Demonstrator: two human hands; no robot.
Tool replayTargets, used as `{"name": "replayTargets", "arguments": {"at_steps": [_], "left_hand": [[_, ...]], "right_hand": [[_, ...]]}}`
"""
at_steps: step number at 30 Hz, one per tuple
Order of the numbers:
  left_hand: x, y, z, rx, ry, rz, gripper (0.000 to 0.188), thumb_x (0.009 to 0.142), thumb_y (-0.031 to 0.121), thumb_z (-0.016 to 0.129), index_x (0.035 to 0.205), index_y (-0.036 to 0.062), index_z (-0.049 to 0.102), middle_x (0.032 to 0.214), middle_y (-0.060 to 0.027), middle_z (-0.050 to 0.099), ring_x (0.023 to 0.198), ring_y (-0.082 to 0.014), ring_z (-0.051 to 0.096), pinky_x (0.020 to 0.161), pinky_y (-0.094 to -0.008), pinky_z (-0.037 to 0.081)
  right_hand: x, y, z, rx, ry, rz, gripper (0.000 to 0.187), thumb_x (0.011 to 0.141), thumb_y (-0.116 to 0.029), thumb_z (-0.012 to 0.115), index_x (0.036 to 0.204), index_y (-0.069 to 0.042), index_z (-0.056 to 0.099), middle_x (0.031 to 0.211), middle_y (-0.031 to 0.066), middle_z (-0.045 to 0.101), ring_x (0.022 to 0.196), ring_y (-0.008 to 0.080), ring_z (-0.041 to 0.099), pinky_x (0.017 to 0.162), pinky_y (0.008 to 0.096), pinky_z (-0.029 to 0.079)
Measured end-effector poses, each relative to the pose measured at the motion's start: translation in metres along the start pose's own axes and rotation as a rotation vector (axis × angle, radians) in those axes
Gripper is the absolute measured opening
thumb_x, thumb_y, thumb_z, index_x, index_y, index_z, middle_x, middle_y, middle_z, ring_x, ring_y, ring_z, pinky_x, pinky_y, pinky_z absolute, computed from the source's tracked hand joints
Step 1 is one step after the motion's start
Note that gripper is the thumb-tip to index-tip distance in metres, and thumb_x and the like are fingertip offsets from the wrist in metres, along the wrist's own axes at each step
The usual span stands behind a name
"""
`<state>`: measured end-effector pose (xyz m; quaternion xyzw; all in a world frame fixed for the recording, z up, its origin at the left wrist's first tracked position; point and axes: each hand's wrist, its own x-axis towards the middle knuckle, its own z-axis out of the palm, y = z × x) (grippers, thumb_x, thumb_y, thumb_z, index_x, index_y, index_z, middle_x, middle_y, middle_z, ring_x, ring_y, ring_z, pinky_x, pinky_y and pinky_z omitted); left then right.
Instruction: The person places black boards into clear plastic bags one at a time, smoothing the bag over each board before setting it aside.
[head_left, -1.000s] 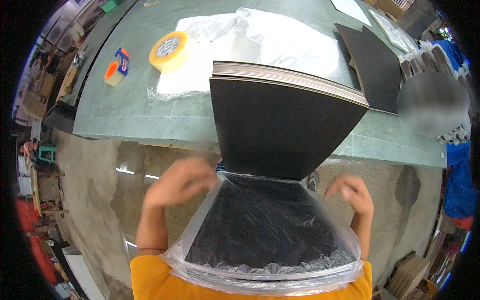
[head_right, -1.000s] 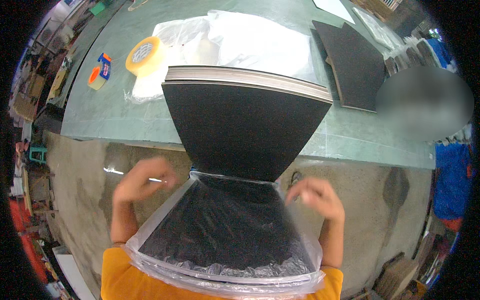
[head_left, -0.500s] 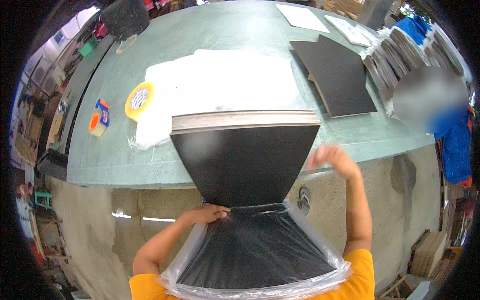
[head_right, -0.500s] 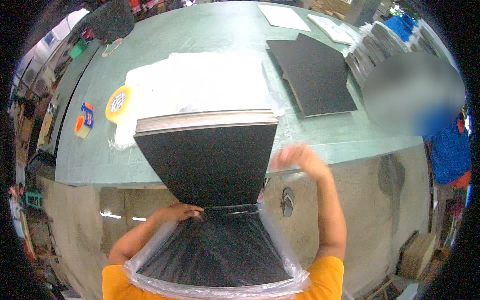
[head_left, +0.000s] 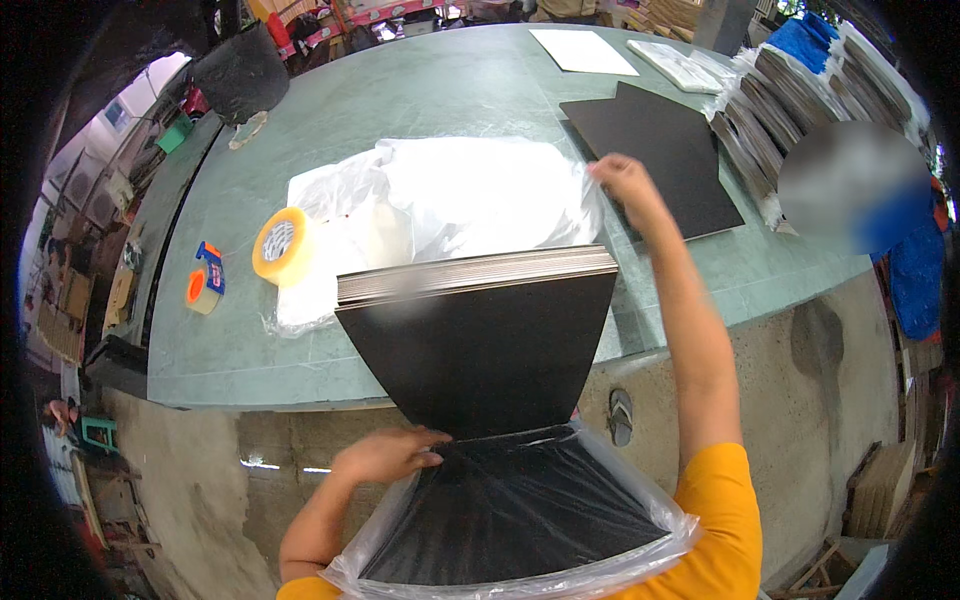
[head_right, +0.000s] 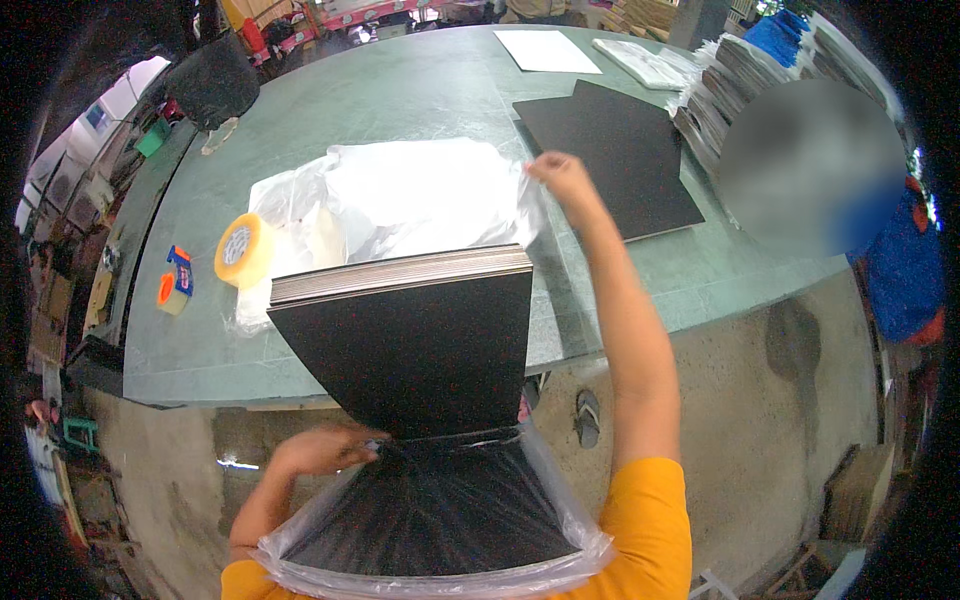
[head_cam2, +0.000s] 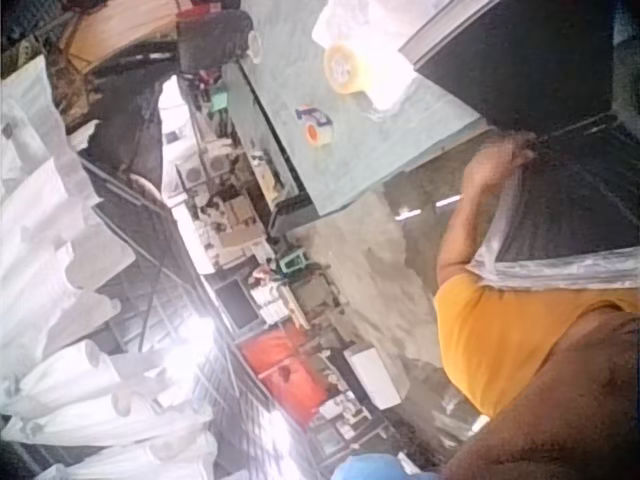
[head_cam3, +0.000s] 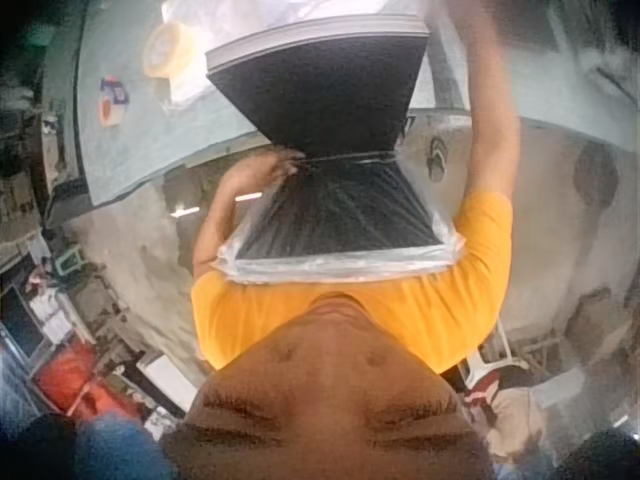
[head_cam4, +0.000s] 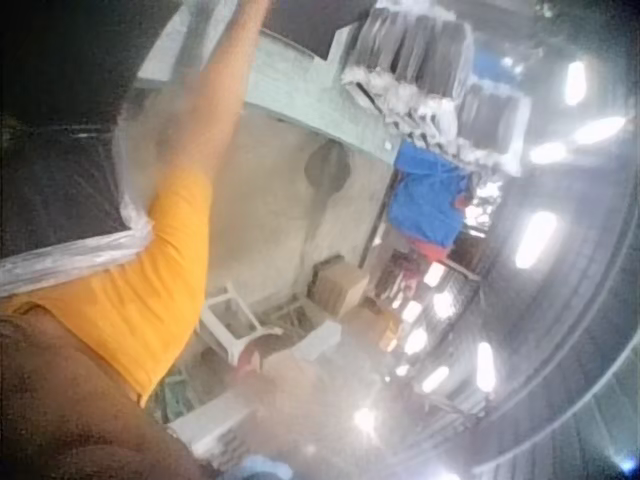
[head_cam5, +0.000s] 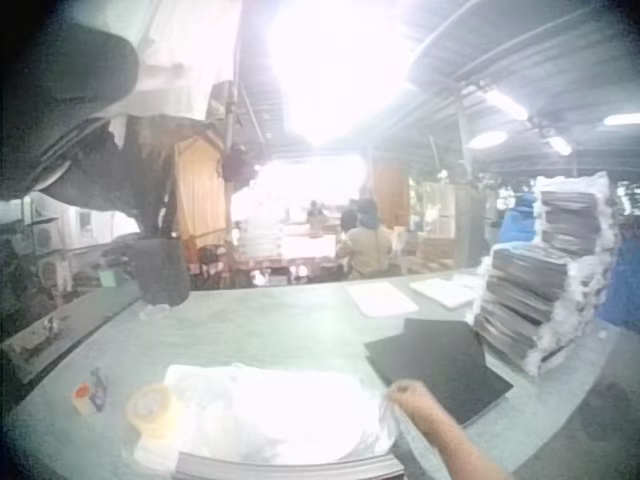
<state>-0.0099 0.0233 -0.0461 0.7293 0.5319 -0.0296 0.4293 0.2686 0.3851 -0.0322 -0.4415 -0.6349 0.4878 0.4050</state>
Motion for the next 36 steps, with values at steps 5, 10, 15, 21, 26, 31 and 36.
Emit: {"name": "replayTargets", "arguments": {"at_steps": [5, 10, 15, 21, 26, 31, 36], "left_hand": [[-0.022, 0.063, -0.093, -0.200, 0.507, 0.205, 0.030, 0.076, 0.015, 0.059, 0.104, 0.0045, 0.055, 0.097, -0.0130, 0.059, 0.086, -0.0269, 0.058, 0.076, -0.0320, 0.044], [0.040, 0.107, -0.127, -0.060, 1.197, 0.375, 0.055, 0.068, 0.023, 0.069, 0.112, 0.0005, 0.046, 0.095, -0.0148, 0.058, 0.089, -0.0233, 0.056, 0.077, -0.0316, 0.043], [0.107, 0.107, -0.166, -0.018, 1.523, 0.564, 0.047, 0.065, 0.008, 0.063, 0.110, 0.0017, 0.048, 0.087, -0.0165, 0.059, 0.077, -0.0242, 0.058, 0.069, -0.0312, 0.045], [0.016, 0.094, -0.186, 0.003, 1.772, 0.362, 0.018, 0.065, -0.001, 0.046, 0.081, 0.0016, 0.055, 0.071, -0.0082, 0.058, 0.065, -0.0222, 0.057, 0.062, -0.0277, 0.044], [0.004, 0.056, -0.053, 0.213, 0.650, 0.422, 0.041, 0.064, 0.018, 0.063, 0.102, 0.0059, 0.053, 0.093, -0.0108, 0.057, 0.089, -0.0278, 0.055, 0.076, -0.0373, 0.043], [0.004, -0.025, 0.017, -0.194, -0.214, 0.161, 0.034, 0.081, 0.034, 0.047, 0.094, 0.0029, 0.053, 0.076, -0.0067, 0.055, 0.070, -0.0191, 0.054, 0.060, -0.0316, 0.045], [-0.008, -0.016, -0.007, -0.885, -0.048, -0.341, 0.049, 0.085, 0.051, 0.035, 0.091, 0.0064, 0.055, 0.064, -0.0005, 0.052, 0.049, -0.0083, 0.047, 0.042, -0.0184, 0.038]], "right_hand": [[-0.017, -0.047, -0.008, 0.122, 0.019, 0.075, 0.022, 0.082, -0.020, 0.052, 0.095, -0.002, 0.049, 0.083, 0.0046, 0.054, 0.071, 0.0098, 0.052, 0.063, 0.0246, 0.045], [-0.063, -0.143, 0.054, 0.371, -0.249, -0.097, 0.035, 0.077, -0.014, 0.059, 0.107, -0.003, 0.045, 0.082, 0.0035, 0.052, 0.076, 0.0097, 0.053, 0.062, 0.0237, 0.047], [-0.126, -0.223, 0.083, 0.535, -0.362, -0.468, 0.032, 0.075, -0.005, 0.053, 0.108, -0.003, 0.050, 0.071, 0.0002, 0.051, 0.060, 0.0028, 0.042, 0.049, 0.0189, 0.033], [-0.159, -0.212, 0.027, 0.121, -0.136, -0.842, 0.039, 0.070, 0.003, 0.047, 0.109, 0.002, 0.048, 0.085, 0.0101, 0.055, 0.072, 0.0130, 0.050, 0.063, 0.0255, 0.042], [-0.203, -0.123, 0.066, -0.774, -0.597, -0.599, 0.021, 0.061, -0.002, 0.054, 0.082, 0.000, 0.056, 0.085, 0.0158, 0.050, 0.088, 0.0305, 0.051, 0.076, 0.0378, 0.043], [-0.222, -0.040, 0.066, -0.214, -1.102, -0.443, 0.019, 0.068, -0.009, 0.057, 0.084, 0.002, 0.058, 0.091, 0.0120, 0.055, 0.087, 0.0247, 0.054, 0.074, 0.0343, 0.044], [-0.222, -0.044, 0.064, 0.960, -0.618, 0.485, 0.035, 0.077, -0.024, 0.059, 0.102, 0.000, 0.053, 0.101, 0.0090, 0.056, 0.091, 0.0173, 0.054, 0.082, 0.0316, 0.041]]}}
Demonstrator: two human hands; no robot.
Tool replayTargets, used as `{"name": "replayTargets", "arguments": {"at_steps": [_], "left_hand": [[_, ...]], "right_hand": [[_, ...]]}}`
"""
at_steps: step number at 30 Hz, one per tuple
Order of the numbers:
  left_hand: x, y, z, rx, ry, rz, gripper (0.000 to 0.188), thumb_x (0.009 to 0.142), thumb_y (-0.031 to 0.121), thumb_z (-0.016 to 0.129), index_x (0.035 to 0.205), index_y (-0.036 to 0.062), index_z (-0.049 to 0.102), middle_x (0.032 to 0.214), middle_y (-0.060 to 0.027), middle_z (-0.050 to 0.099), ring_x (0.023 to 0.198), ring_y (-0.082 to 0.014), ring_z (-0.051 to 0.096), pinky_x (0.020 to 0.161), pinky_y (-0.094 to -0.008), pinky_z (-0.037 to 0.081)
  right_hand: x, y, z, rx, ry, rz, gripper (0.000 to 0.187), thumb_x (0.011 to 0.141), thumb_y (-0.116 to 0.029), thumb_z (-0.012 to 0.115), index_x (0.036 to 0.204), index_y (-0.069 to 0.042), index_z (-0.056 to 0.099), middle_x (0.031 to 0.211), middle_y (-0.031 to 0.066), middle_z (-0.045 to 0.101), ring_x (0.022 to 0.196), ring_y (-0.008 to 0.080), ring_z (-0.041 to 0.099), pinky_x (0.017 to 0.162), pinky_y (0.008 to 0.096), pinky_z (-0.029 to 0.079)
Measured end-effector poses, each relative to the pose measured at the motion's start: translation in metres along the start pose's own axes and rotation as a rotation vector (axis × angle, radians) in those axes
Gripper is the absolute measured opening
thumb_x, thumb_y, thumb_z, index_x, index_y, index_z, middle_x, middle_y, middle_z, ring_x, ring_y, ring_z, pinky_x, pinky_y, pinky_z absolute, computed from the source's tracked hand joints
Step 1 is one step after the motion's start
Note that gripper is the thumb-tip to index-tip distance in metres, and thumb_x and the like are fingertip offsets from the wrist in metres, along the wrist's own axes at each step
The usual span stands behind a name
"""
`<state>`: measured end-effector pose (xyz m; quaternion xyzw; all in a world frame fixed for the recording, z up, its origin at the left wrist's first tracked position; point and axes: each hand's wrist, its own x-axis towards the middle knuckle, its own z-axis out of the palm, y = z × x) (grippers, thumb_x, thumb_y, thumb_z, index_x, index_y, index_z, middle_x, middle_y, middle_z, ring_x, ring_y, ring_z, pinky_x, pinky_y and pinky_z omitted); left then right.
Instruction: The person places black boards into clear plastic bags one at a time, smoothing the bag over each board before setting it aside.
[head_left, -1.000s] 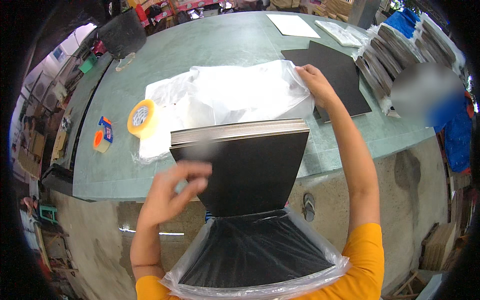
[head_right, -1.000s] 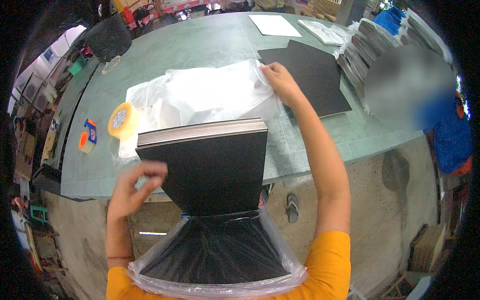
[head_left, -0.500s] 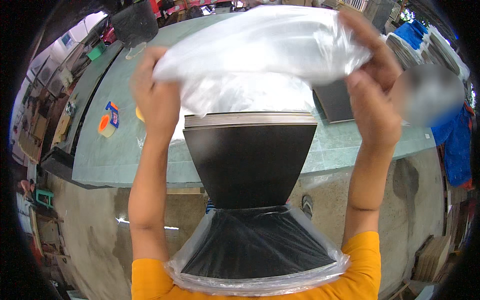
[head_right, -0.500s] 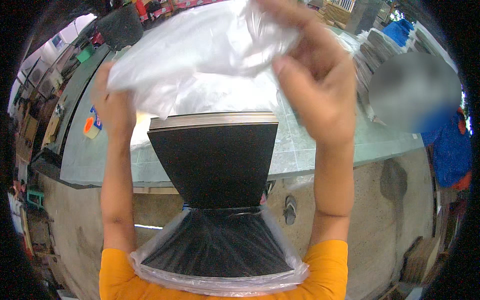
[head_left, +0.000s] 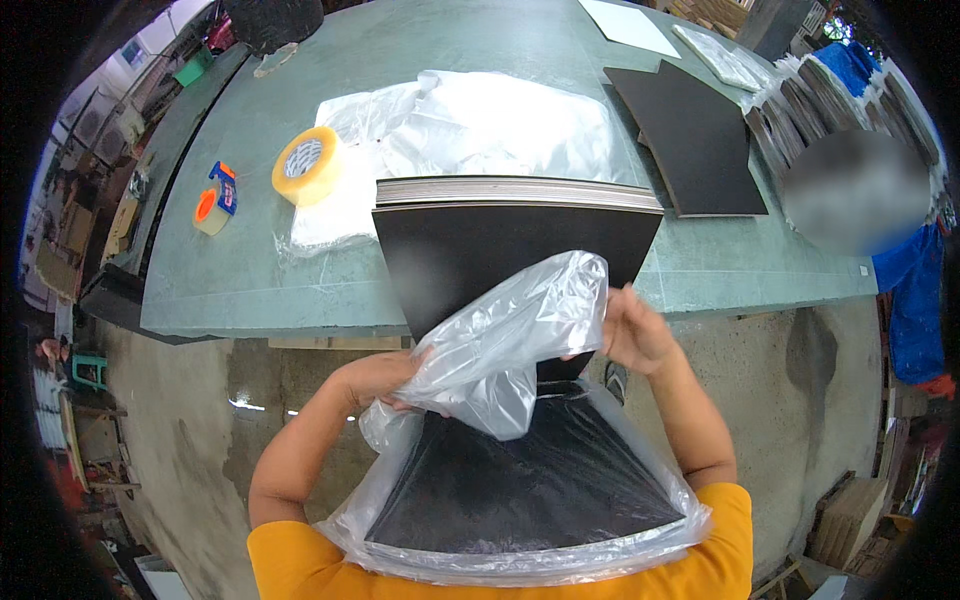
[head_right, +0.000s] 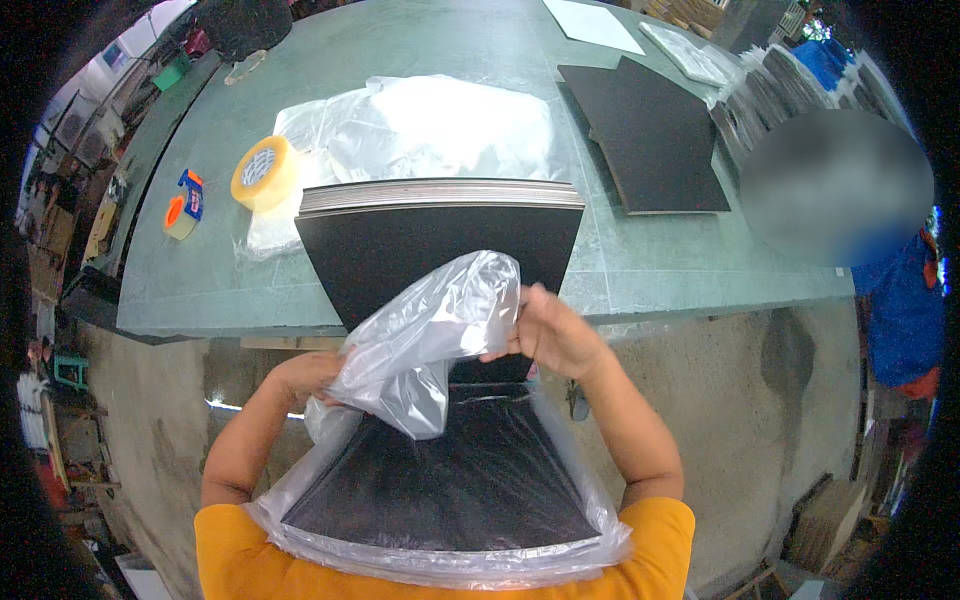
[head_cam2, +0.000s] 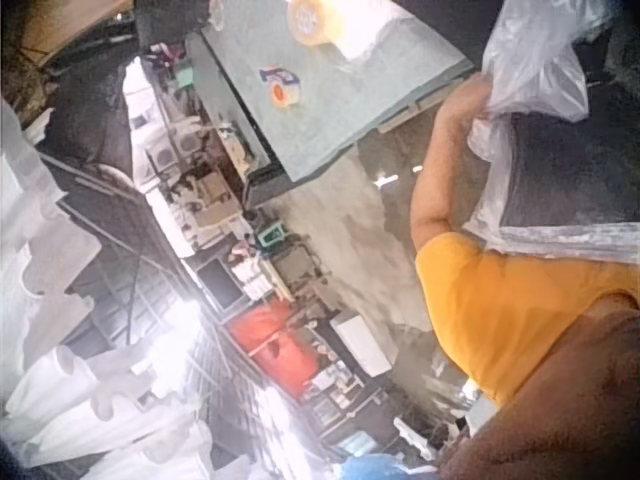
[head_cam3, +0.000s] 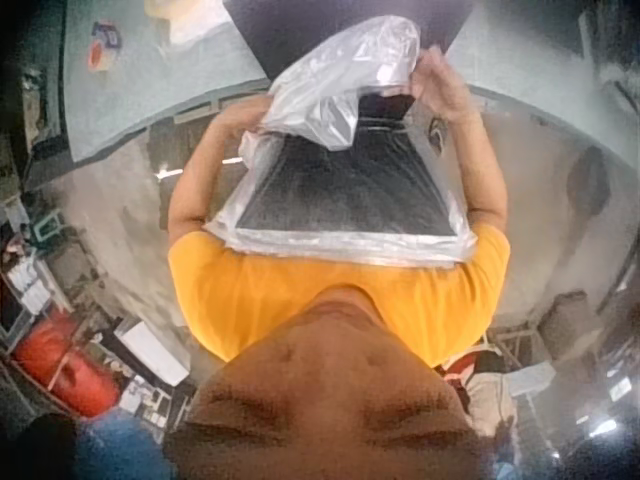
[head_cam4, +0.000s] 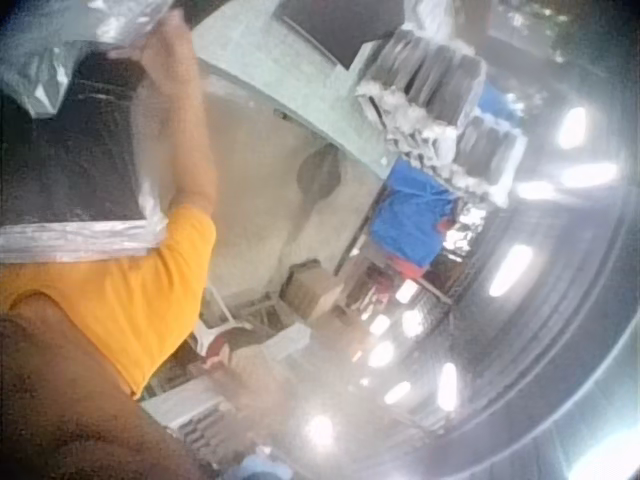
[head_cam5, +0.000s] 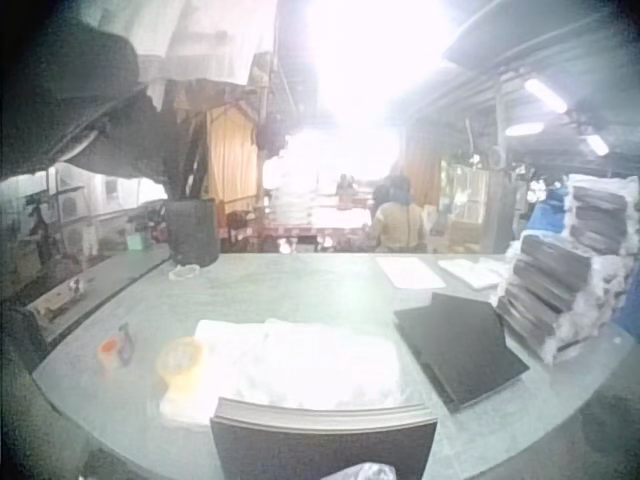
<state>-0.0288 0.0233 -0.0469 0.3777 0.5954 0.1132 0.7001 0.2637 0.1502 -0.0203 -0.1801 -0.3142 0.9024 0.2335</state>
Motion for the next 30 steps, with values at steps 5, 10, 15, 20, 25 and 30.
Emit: {"name": "replayTargets", "arguments": {"at_steps": [5, 10, 15, 20, 25, 30], "left_hand": [[0.003, -0.010, 0.006, -0.085, 0.028, -0.084, 0.059, 0.080, 0.057, 0.039, 0.107, 0.0057, 0.051, 0.078, -0.0084, 0.058, 0.063, -0.0141, 0.055, 0.052, -0.0234, 0.044], [-0.008, 0.048, 0.036, 0.331, 0.349, 0.865, 0.069, 0.067, 0.035, 0.068, 0.122, 0.0042, 0.039, 0.107, -0.0214, 0.052, 0.101, -0.0303, 0.051, 0.085, -0.0386, 0.039], [0.025, 0.061, 0.061, -0.154, 0.460, 0.981, 0.036, 0.073, 0.019, 0.064, 0.103, 0.0019, 0.052, 0.084, -0.0038, 0.055, 0.072, -0.0075, 0.051, 0.063, -0.0201, 0.041], [0.016, 0.074, 0.033, -0.323, 0.413, 0.709, 0.030, 0.086, 0.030, 0.047, 0.078, 0.0030, 0.057, 0.065, 0.0023, 0.055, 0.058, -0.0036, 0.048, 0.051, -0.0195, 0.039], [0.011, 0.067, 0.039, -0.192, 0.319, 0.720, 0.037, 0.088, 0.035, 0.043, 0.082, 0.0002, 0.055, 0.069, 0.0021, 0.053, 0.062, -0.0039, 0.046, 0.055, -0.0195, 0.038], [0.011, 0.054, 0.036, -0.136, 0.485, 0.790, 0.039, 0.088, 0.034, 0.042, 0.086, -0.0017, 0.056, 0.074, -0.0003, 0.055, 0.067, -0.0058, 0.048, 0.059, -0.0212, 0.039]], "right_hand": [[0.004, 0.012, 0.002, -0.435, 0.109, -0.113, 0.029, 0.077, -0.014, 0.059, 0.100, 0.002, 0.052, 0.091, 0.0062, 0.059, 0.084, 0.0119, 0.055, 0.075, 0.0270, 0.043], [0.021, 0.025, 0.028, -0.532, 0.210, -0.180, 0.003, 0.074, -0.005, 0.061, 0.076, -0.004, 0.059, 0.068, -0.0027, 0.058, 0.062, 0.0054, 0.052, 0.059, 0.0212, 0.043], [0.022, 0.031, 0.041, -0.660, 0.041, -0.153, 0.031, 0.069, -0.006, 0.067, 0.095, -0.002, 0.051, 0.076, -0.0005, 0.055, 0.065, 0.0059, 0.051, 0.059, 0.0209, 0.042], [0.009, 0.028, 0.021, -0.621, -0.069, 0.096, 0.048, 0.068, -0.004, 0.068, 0.110, 0.002, 0.045, 0.082, 0.0075, 0.058, 0.075, 0.0112, 0.055, 0.067, 0.0235, 0.045], [0.019, 0.026, 0.024, -0.223, 0.048, -0.031, 0.037, 0.077, -0.008, 0.058, 0.109, 0.005, 0.047, 0.090, 0.0115, 0.059, 0.081, 0.0163, 0.057, 0.073, 0.0277, 0.047], [0.026, 0.026, 0.032, -0.095, 0.031, -0.163, 0.050, 0.073, -0.010, 0.061, 0.116, 0.003, 0.040, 0.099, 0.0114, 0.054, 0.095, 0.0187, 0.052, 0.079, 0.0313, 0.045]]}}
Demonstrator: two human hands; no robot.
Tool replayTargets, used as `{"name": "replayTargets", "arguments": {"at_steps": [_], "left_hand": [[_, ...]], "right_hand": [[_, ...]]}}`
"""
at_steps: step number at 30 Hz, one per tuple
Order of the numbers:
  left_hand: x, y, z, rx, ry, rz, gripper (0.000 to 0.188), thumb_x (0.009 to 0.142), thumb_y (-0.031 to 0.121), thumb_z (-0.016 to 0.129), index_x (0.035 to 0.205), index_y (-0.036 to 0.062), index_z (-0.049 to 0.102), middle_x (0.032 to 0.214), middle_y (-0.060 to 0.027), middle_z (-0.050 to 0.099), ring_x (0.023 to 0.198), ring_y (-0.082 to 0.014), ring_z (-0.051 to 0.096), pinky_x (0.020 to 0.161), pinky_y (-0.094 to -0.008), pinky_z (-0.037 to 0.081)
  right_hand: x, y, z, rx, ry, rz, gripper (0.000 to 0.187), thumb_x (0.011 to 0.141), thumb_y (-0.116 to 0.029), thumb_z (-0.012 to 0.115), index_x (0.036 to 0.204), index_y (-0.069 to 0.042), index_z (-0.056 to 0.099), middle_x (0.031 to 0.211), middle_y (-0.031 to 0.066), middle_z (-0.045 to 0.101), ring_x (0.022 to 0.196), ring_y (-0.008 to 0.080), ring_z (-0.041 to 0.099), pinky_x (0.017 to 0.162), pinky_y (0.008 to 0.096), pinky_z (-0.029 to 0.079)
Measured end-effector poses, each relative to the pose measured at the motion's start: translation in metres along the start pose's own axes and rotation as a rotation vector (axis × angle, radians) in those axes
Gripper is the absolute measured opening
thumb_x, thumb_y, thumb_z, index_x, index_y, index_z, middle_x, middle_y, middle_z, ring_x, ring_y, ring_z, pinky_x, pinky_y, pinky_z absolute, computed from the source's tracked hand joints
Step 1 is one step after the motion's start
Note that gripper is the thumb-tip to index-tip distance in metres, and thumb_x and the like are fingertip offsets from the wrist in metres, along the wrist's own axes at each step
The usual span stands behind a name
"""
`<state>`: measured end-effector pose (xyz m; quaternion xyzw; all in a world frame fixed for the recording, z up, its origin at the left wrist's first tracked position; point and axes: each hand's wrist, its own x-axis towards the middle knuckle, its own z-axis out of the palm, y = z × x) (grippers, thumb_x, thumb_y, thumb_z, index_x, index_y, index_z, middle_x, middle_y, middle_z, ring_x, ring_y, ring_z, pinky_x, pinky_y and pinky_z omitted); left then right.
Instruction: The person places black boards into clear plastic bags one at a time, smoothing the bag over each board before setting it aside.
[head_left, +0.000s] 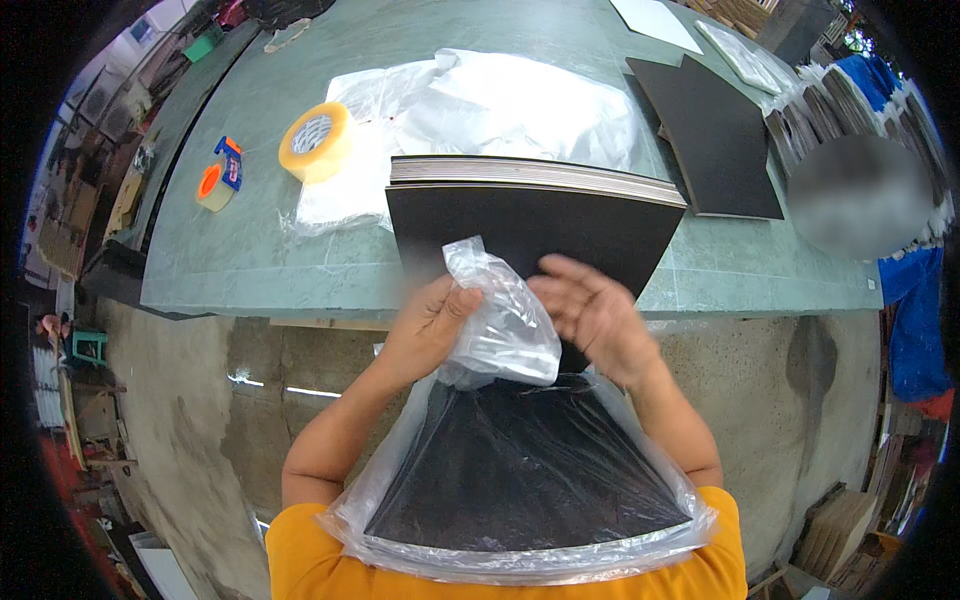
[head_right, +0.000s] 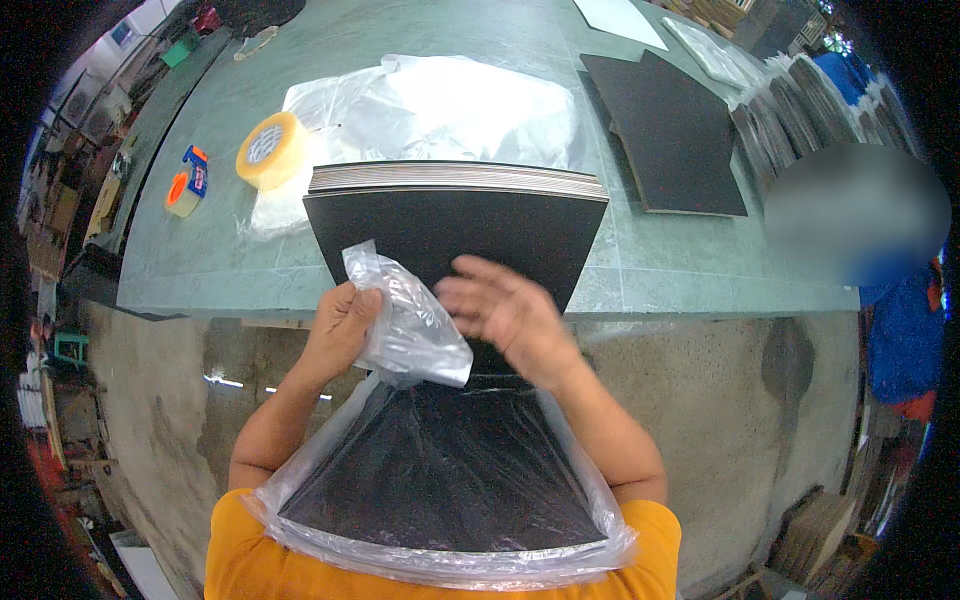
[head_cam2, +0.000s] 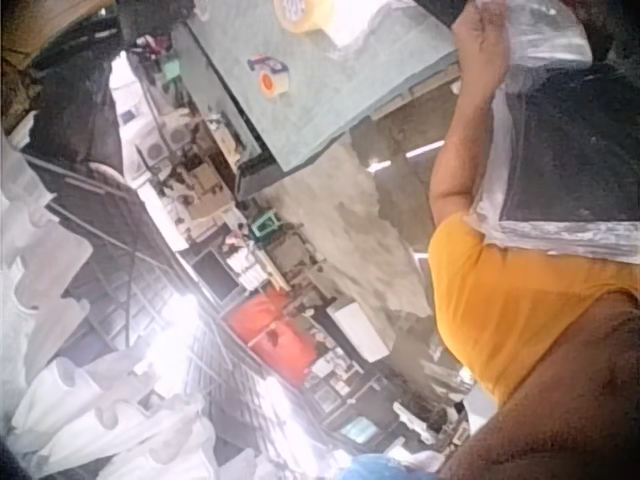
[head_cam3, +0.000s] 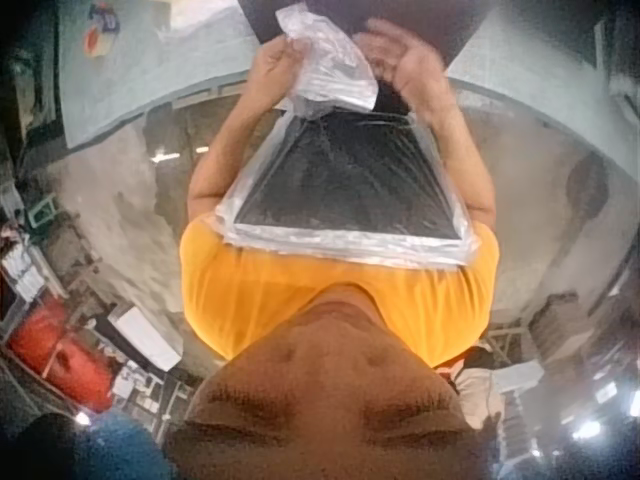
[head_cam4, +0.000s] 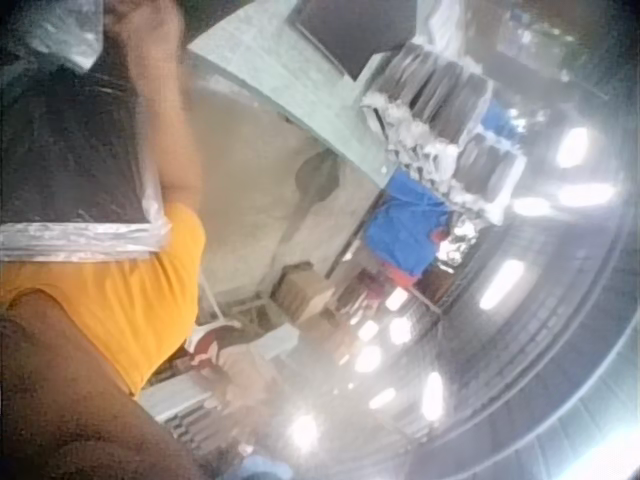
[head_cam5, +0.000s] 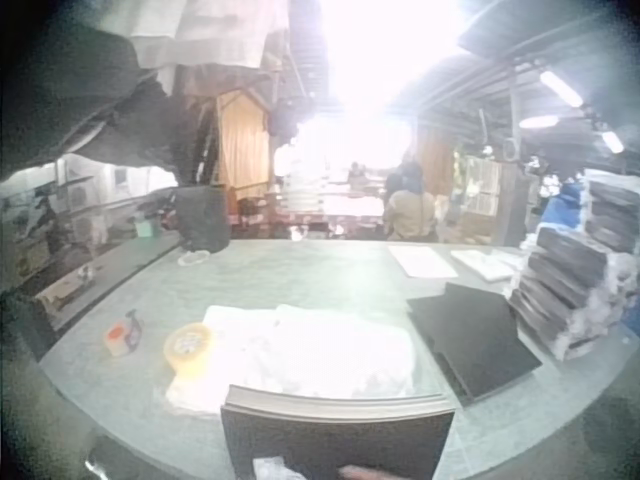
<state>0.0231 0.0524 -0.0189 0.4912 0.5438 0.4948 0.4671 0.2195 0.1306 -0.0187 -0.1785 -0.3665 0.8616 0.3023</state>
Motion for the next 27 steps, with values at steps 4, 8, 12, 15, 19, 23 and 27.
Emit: {"name": "replayTargets", "arguments": {"at_steps": [4, 8, 12, 15, 19, 23, 27], "left_hand": [[0.009, 0.009, 0.002, -0.012, 0.090, 0.020, 0.044, 0.087, 0.040, 0.041, 0.086, -0.0016, 0.056, 0.075, -0.0031, 0.055, 0.068, -0.0083, 0.049, 0.060, -0.0231, 0.039], [0.008, 0.007, -0.001, -0.043, 0.075, 0.025, 0.040, 0.087, 0.037, 0.042, 0.094, 0.0007, 0.058, 0.068, 0.0007, 0.054, 0.057, -0.0038, 0.047, 0.051, -0.0181, 0.037], [0.012, -0.006, -0.005, 0.020, 0.129, -0.001, 0.040, 0.087, 0.037, 0.043, 0.092, 0.0003, 0.058, 0.068, 0.0001, 0.055, 0.057, -0.0043, 0.048, 0.051, -0.0189, 0.038], [0.016, -0.009, -0.010, 0.059, 0.154, -0.026, 0.039, 0.087, 0.036, 0.044, 0.092, 0.0001, 0.058, 0.068, 0.0003, 0.054, 0.058, -0.0047, 0.048, 0.053, -0.0196, 0.039], [0.019, -0.004, -0.015, 0.220, 0.149, -0.021, 0.039, 0.084, 0.038, 0.047, 0.084, 0.0000, 0.056, 0.066, -0.0023, 0.053, 0.060, -0.0089, 0.047, 0.054, -0.0240, 0.038], [0.016, 0.032, -0.012, 0.417, 0.486, 0.267, 0.028, 0.080, 0.029, 0.055, 0.080, 0.0010, 0.056, 0.064, -0.0056, 0.053, 0.060, -0.0121, 0.047, 0.056, -0.0257, 0.039], [-0.012, 0.050, -0.017, 0.397, 0.107, 0.155, 0.017, 0.077, 0.018, 0.060, 0.081, 0.0018, 0.057, 0.065, -0.0076, 0.055, 0.060, -0.0121, 0.052, 0.056, -0.0242, 0.041]], "right_hand": [[-0.016, 0.027, -0.003, -0.540, -0.355, 0.316, 0.052, 0.069, -0.008, 0.068, 0.114, 0.002, 0.043, 0.095, 0.0068, 0.056, 0.085, 0.0112, 0.053, 0.071, 0.0247, 0.045], [-0.009, 0.007, -0.003, -0.518, -0.229, 0.235, 0.041, 0.072, -0.009, 0.066, 0.109, 0.001, 0.050, 0.088, 0.0080, 0.060, 0.073, 0.0100, 0.056, 0.064, 0.0229, 0.046], [-0.005, 0.005, 0.000, -0.744, -0.159, 0.345, 0.031, 0.072, -0.013, 0.066, 0.097, 0.003, 0.058, 0.086, 0.0087, 0.061, 0.070, 0.0109, 0.056, 0.059, 0.0232, 0.047], [-0.006, 0.011, 0.010, -0.845, 0.001, -0.086, 0.024, 0.073, -0.014, 0.065, 0.089, 0.003, 0.061, 0.074, 0.0069, 0.062, 0.066, 0.0100, 0.056, 0.057, 0.0230, 0.047], [-0.003, 0.016, 0.006, -0.812, -0.031, 0.138, 0.023, 0.075, -0.017, 0.063, 0.083, 0.005, 0.059, 0.066, 0.0058, 0.059, 0.061, 0.0090, 0.055, 0.053, 0.0228, 0.044], [-0.002, 0.001, -0.009, -0.610, 0.038, 0.127, 0.015, 0.078, -0.011, 0.059, 0.074, 0.003, 0.057, 0.062, 0.0021, 0.056, 0.058, 0.0071, 0.052, 0.053, 0.0208, 0.042], [-0.007, 0.007, -0.017, -0.483, 0.146, 0.116, 0.017, 0.078, -0.015, 0.059, 0.070, -0.001, 0.055, 0.064, 0.0000, 0.054, 0.063, 0.0055, 0.050, 0.058, 0.0195, 0.042]]}}
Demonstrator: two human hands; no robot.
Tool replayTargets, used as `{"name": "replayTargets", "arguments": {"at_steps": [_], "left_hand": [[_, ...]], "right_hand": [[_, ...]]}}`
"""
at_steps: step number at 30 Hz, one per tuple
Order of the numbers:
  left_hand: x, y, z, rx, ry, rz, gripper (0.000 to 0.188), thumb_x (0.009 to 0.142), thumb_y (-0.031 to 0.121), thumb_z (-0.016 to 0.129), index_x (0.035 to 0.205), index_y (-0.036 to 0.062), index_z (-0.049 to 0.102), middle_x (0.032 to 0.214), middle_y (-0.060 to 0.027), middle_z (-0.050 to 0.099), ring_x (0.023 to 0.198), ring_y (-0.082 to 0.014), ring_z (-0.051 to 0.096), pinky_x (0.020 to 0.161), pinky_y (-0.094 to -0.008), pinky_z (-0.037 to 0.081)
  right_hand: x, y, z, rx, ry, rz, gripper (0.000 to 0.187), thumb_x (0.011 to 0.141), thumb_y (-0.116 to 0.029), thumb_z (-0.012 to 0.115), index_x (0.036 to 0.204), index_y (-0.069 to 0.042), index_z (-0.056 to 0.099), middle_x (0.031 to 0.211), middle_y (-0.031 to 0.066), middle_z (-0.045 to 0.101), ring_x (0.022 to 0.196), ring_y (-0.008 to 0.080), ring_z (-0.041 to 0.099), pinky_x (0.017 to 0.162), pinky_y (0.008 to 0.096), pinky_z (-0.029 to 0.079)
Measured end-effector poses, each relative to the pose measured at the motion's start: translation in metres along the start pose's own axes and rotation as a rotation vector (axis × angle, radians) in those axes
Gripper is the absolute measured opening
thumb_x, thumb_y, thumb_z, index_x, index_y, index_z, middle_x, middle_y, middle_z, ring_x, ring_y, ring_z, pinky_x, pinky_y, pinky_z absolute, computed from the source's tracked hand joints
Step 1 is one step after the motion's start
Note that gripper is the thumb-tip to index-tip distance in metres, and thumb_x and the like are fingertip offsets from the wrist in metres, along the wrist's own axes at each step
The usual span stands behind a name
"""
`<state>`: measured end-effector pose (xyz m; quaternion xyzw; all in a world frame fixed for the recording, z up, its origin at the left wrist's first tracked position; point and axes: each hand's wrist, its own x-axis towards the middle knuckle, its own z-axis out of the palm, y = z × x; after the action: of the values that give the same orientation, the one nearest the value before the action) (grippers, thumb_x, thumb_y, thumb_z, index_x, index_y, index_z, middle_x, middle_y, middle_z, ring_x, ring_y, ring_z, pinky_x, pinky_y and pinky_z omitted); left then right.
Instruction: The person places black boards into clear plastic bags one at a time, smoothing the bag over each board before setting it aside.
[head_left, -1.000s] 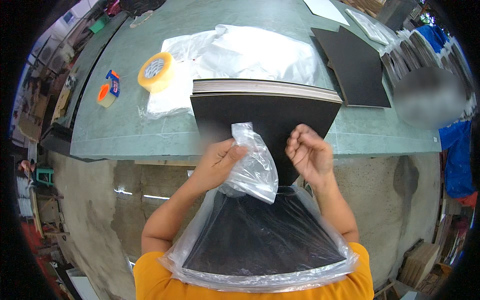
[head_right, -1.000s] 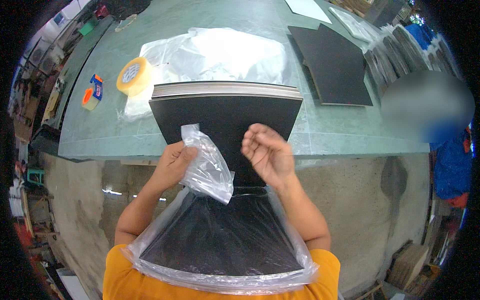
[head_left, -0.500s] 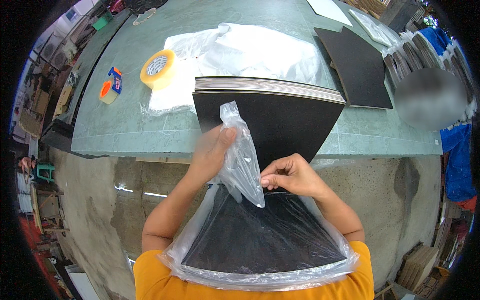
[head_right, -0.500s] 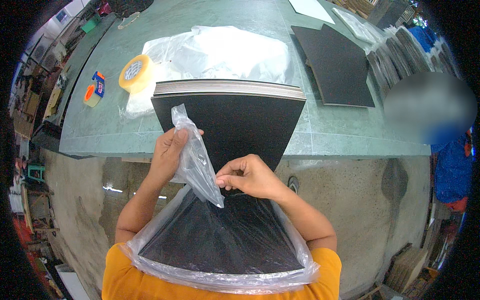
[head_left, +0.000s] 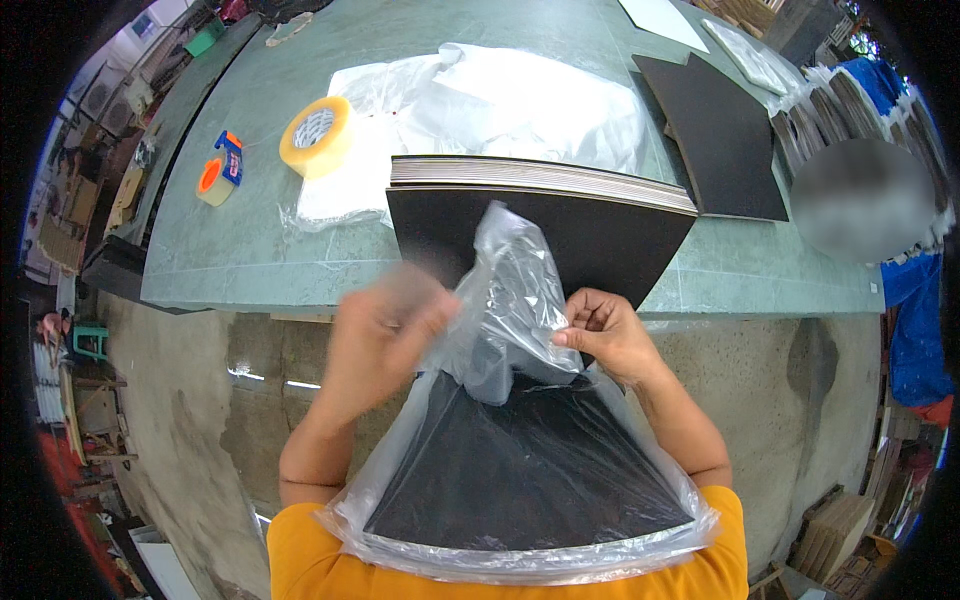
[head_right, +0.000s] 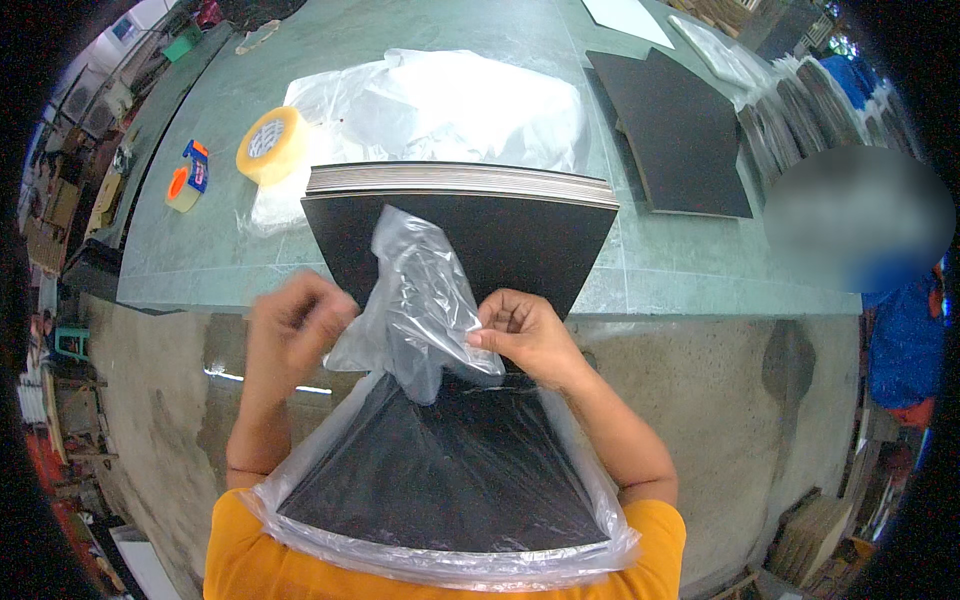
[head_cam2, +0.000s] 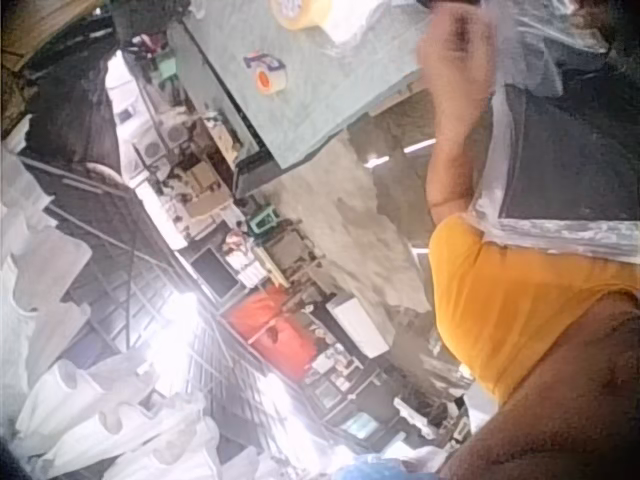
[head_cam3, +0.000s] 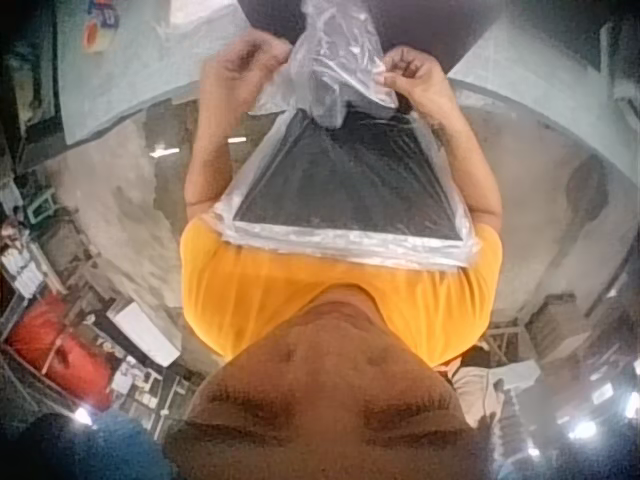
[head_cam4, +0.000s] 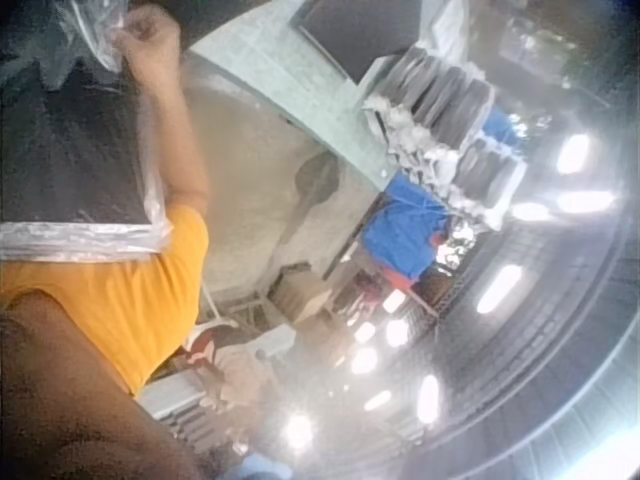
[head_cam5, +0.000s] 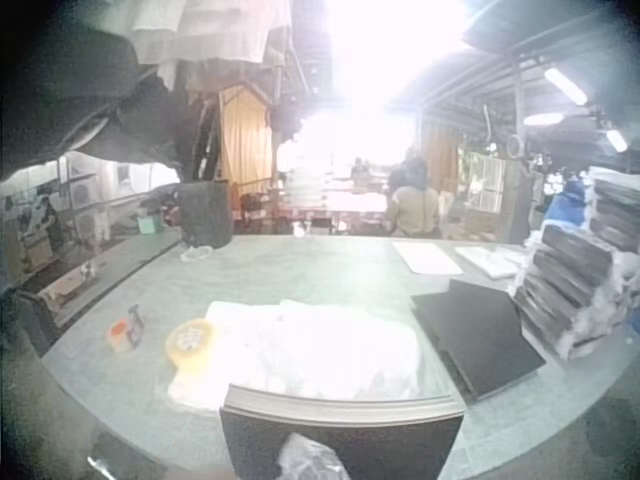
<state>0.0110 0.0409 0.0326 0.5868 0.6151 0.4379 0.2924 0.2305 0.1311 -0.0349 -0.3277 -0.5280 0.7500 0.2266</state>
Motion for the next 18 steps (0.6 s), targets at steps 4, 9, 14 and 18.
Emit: {"name": "replayTargets", "arguments": {"at_steps": [4, 9, 14, 18], "left_hand": [[-0.004, -0.006, 0.025, -0.006, -0.343, 0.024, 0.017, 0.076, 0.018, 0.062, 0.078, 0.0017, 0.058, 0.065, -0.0061, 0.057, 0.057, -0.0113, 0.053, 0.052, -0.0240, 0.041], [0.010, 0.001, 0.049, -0.013, -0.374, 0.134, 0.027, 0.077, 0.027, 0.059, 0.073, 0.0000, 0.056, 0.061, -0.0091, 0.057, 0.052, -0.0147, 0.054, 0.048, -0.0270, 0.041], [-0.004, -0.060, 0.036, -0.451, -0.500, -0.427, 0.020, 0.078, 0.020, 0.054, 0.068, 0.0020, 0.056, 0.054, -0.0011, 0.050, 0.048, -0.0090, 0.048, 0.044, -0.0227, 0.038], [-0.103, -0.226, -0.057, -0.502, 0.227, -0.965, 0.009, 0.071, 0.013, 0.053, 0.074, 0.0053, 0.057, 0.068, -0.0027, 0.055, 0.057, -0.0115, 0.051, 0.048, -0.0245, 0.041]], "right_hand": [[0.000, 0.016, 0.002, 0.019, -0.131, 0.123, 0.016, 0.073, -0.011, 0.065, 0.081, 0.001, 0.059, 0.071, 0.0029, 0.059, 0.063, 0.0058, 0.053, 0.056, 0.0209, 0.043], [0.000, 0.004, 0.004, 0.037, -0.181, 0.012, 0.018, 0.076, -0.019, 0.062, 0.080, -0.001, 0.060, 0.070, 0.0018, 0.059, 0.065, 0.0065, 0.053, 0.058, 0.0213, 0.042], [-0.008, 0.005, -0.016, 0.832, -0.140, -0.178, 0.027, 0.076, -0.030, 0.061, 0.084, -0.006, 0.055, 0.073, 0.0013, 0.056, 0.072, 0.0119, 0.055, 0.063, 0.0275, 0.047], [-0.036, 0.025, -0.093, 0.812, 0.097, -0.423, 0.024, 0.078, -0.027, 0.059, 0.088, -0.006, 0.053, 0.077, 0.0037, 0.056, 0.074, 0.0142, 0.055, 0.064, 0.0296, 0.048]]}}
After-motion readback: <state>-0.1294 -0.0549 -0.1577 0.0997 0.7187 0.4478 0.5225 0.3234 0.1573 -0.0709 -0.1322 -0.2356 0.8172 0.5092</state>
